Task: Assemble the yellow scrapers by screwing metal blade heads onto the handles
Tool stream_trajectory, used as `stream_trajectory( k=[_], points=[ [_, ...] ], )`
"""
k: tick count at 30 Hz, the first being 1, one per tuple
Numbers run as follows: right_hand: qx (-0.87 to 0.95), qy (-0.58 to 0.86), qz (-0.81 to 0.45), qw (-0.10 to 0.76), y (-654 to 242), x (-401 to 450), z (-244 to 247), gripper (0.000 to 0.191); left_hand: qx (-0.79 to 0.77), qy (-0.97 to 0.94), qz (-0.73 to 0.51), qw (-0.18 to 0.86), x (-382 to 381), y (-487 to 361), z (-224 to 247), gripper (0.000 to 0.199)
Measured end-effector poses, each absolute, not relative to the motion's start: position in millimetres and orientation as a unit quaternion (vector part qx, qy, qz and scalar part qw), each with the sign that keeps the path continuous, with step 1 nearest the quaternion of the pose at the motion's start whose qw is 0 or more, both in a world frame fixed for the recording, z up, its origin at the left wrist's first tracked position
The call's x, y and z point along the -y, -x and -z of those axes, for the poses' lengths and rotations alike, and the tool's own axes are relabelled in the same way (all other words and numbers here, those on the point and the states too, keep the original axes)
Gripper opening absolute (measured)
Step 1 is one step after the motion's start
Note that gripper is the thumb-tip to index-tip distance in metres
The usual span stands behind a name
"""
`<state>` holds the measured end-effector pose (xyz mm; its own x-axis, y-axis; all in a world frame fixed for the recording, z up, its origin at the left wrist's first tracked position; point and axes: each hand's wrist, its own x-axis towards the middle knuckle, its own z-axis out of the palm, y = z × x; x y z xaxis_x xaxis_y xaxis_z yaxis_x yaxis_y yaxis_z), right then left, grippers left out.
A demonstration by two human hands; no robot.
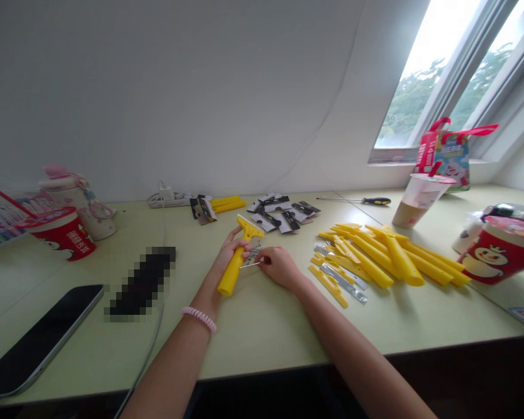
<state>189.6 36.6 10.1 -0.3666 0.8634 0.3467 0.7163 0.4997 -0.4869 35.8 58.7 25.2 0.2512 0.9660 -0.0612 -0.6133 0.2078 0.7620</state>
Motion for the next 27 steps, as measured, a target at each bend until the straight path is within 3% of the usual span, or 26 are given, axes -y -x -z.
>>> stream_trajectory(
  k=[13,20,27],
  points=[
    [0.81,0.497,-0.149,0.273,-195,-38,-4,0.021,-0.269,-0.308,-0.531,0.742,-60,-34,-25,0.075],
    [0.758,0.496,-0.234,0.353,-208,-48,-7,0.009,-0.261,-0.302,-0.529,0.749,-57,-35,-28,0.072],
    [0.664,0.448,-0.349,0.486,-213,-53,-15,0.022,-0.274,-0.34,-0.484,0.758,-53,-39,-27,0.074]
  ],
)
